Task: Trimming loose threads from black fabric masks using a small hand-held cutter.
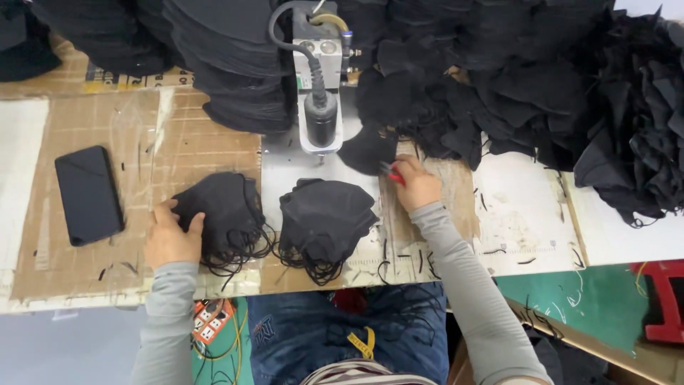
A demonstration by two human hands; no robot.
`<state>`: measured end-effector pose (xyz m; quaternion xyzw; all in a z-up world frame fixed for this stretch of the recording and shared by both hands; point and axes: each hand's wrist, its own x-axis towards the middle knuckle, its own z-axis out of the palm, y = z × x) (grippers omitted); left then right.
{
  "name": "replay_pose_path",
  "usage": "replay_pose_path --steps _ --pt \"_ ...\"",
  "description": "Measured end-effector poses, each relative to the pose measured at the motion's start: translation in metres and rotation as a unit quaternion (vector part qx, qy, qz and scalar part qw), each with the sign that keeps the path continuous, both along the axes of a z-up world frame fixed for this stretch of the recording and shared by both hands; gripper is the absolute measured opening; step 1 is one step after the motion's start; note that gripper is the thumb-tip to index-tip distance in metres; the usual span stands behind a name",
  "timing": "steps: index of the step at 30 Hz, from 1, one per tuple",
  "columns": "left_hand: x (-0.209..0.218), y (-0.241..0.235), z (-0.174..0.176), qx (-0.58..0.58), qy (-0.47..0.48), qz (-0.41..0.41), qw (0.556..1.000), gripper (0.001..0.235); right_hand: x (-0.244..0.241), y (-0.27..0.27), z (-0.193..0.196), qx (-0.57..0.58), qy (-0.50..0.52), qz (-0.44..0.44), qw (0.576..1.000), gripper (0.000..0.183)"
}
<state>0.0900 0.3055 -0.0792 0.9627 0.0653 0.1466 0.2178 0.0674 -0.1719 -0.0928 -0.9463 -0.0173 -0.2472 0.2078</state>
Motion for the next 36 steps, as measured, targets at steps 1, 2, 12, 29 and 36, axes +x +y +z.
replay_pose_path --steps 1,2,12,29,36 --pt "-0.002 0.001 0.004 -0.002 -0.004 -0.003 1.000 0.055 -0.001 -0.005 -0.003 0.029 -0.041 0.012 0.999 0.025" --pt "-0.004 -0.002 0.013 -0.003 -0.008 -0.004 1.000 0.055 -0.002 -0.019 -0.006 0.028 -0.045 0.011 0.999 0.025" --pt "-0.026 -0.133 0.115 -0.402 -0.085 -0.225 0.884 0.044 -0.057 -0.053 0.095 0.693 0.048 0.013 0.719 0.008" --pt "-0.038 -0.188 0.040 -0.136 -0.014 -0.304 0.943 0.036 -0.136 -0.051 -0.031 0.136 0.126 0.018 0.983 0.031" --pt "-0.040 -0.201 0.051 -0.008 -0.114 -0.292 0.949 0.044 0.052 -0.026 0.073 -0.102 0.037 -0.010 0.994 0.066"
